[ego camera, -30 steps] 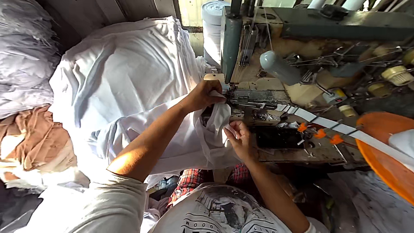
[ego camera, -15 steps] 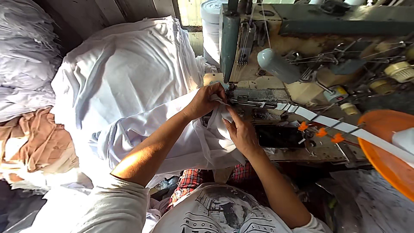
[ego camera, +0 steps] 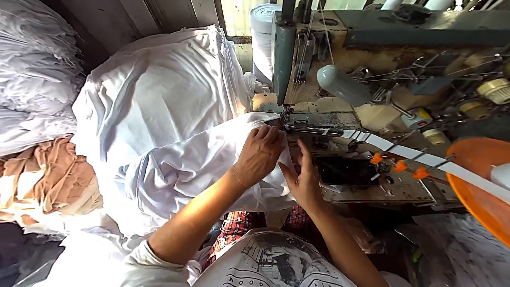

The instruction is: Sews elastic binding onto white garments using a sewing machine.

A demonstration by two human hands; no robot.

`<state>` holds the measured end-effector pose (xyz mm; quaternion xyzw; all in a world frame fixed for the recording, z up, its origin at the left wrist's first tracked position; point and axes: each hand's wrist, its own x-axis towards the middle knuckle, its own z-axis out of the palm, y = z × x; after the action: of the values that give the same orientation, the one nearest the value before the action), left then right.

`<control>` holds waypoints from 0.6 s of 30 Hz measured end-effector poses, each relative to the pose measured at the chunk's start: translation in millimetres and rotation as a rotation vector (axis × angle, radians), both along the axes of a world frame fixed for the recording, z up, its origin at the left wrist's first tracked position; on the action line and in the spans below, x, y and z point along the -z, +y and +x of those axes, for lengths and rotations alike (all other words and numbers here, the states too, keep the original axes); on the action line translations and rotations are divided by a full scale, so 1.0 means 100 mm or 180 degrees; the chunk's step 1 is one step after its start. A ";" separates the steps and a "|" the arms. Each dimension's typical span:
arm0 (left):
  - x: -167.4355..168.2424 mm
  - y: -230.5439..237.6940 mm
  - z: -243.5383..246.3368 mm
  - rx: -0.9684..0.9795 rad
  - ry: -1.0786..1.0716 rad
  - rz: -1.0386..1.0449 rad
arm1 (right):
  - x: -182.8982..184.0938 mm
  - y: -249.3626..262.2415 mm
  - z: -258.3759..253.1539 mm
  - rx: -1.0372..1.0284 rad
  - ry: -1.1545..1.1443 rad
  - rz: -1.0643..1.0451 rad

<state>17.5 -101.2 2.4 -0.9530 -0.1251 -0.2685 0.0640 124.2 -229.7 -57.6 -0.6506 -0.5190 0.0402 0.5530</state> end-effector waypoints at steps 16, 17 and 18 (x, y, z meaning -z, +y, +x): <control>0.24 -0.01 0.10 -0.0242 -0.0253 -0.0222 | 0.07 -0.30 0.08 -0.0682 0.1669 0.0612; 0.24 -0.02 0.11 -0.0285 -0.0238 -0.0238 | 0.07 -0.30 0.09 -0.0674 0.1649 0.0600; 0.24 -0.03 0.12 -0.0306 -0.0222 -0.0242 | 0.08 -0.30 0.09 -0.0673 0.1617 0.0573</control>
<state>29.5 -104.1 -21.9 -0.9377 -0.1830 -0.2932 0.0362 133.5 -259.5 -65.2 -0.5102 -0.4302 0.2131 0.7136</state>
